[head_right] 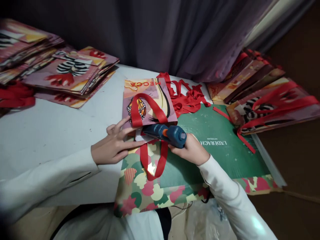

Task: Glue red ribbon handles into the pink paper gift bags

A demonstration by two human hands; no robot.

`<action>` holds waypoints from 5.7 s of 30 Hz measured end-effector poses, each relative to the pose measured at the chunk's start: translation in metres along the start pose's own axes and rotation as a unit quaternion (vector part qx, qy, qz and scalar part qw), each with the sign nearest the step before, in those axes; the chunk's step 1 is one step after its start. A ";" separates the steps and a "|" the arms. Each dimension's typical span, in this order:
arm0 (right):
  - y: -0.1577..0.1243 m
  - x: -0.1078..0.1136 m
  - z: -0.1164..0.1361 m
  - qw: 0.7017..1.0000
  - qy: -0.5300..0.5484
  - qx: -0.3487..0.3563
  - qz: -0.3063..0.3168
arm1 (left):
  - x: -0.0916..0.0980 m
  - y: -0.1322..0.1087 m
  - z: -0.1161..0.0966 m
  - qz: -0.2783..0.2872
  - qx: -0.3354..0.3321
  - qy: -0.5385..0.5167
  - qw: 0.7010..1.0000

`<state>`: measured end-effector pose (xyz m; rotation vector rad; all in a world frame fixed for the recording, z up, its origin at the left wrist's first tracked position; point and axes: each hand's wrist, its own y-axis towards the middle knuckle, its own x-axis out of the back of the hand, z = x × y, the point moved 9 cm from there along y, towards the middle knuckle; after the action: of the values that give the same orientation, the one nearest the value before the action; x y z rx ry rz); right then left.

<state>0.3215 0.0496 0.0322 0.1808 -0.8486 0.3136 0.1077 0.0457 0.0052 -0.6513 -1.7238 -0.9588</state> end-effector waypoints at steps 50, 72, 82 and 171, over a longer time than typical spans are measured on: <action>-0.005 0.037 0.056 0.895 -0.441 0.003 0.072 | 0.009 0.005 -0.008 -0.103 0.001 -0.040 0.994; -0.009 0.038 0.080 0.888 -0.454 -0.060 0.032 | 0.009 0.006 -0.008 -0.066 0.012 -0.041 0.997; -0.077 0.048 0.015 0.976 -0.003 -0.190 -0.110 | 0.009 0.006 -0.004 -0.051 0.006 -0.045 0.998; -0.013 0.054 0.011 0.974 -0.185 -0.129 0.003 | 0.010 0.008 -0.008 -0.026 0.007 -0.043 0.999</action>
<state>0.3513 0.0454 0.0803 -0.0082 -1.2498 0.1731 0.1142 0.0430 0.0181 -0.6488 -1.8291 -0.9653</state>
